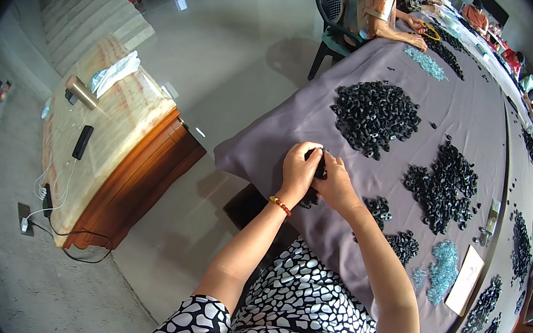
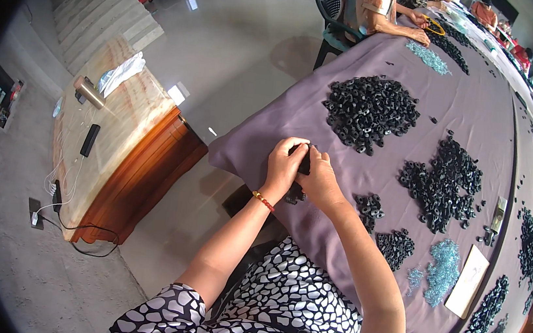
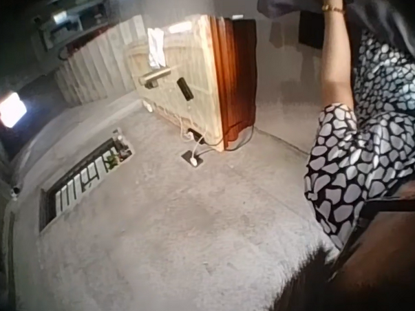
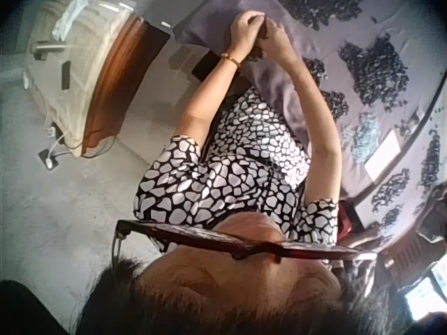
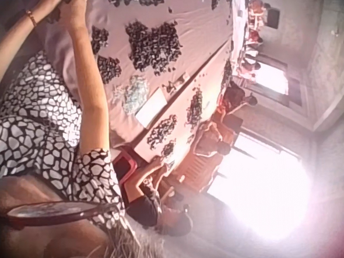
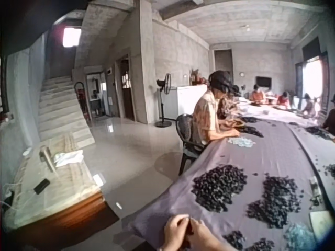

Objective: The person picks up and sorts black and blue plastic parts by hand on a table, handling them individually and occasionally gathering small handfuls of parts.

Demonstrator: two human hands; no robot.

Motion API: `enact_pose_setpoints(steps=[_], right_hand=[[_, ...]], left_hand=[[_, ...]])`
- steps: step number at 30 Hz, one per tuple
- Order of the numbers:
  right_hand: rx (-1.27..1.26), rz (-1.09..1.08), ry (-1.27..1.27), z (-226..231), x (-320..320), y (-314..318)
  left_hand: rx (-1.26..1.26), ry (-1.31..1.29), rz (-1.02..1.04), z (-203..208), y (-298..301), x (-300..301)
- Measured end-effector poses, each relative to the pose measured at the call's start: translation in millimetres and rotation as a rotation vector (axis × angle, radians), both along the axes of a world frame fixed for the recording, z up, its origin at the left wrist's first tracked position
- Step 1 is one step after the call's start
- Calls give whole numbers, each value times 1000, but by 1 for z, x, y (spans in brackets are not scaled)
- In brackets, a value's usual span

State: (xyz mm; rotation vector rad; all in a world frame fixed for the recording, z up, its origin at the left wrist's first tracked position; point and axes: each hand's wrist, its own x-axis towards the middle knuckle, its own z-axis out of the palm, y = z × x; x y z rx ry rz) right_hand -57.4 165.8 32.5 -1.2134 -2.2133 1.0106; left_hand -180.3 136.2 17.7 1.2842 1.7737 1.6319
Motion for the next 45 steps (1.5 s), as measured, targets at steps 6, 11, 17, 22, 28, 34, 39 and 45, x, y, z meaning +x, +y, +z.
enact_pose_setpoints(steps=[6, 11, 17, 22, 28, 34, 39, 45], right_hand=[[-148, 32, 99, 25, -11, -2], [64, 94, -11, 38, -18, 2], [177, 195, -123, 70, -29, -5], [221, 237, -177, 70, -29, -5], [287, 266, -71, 67, -23, -7], [223, 168, 55, 72, -26, -5], [285, 84, 218, 71, -27, -7], [326, 88, 286, 73, -27, -18]], left_hand=[[7, -625, -39, 2, 0, -4], [84, -1066, -92, 14, -2, -6], [174, -1412, -119, 9, 2, -15], [202, -1623, -191, 3, 3, -15], [216, -1665, -240, 3, 2, -12], [232, -1752, -259, -6, 8, -12], [302, -1820, -423, -7, 10, -16], [258, -1874, -270, 27, -7, -13]])
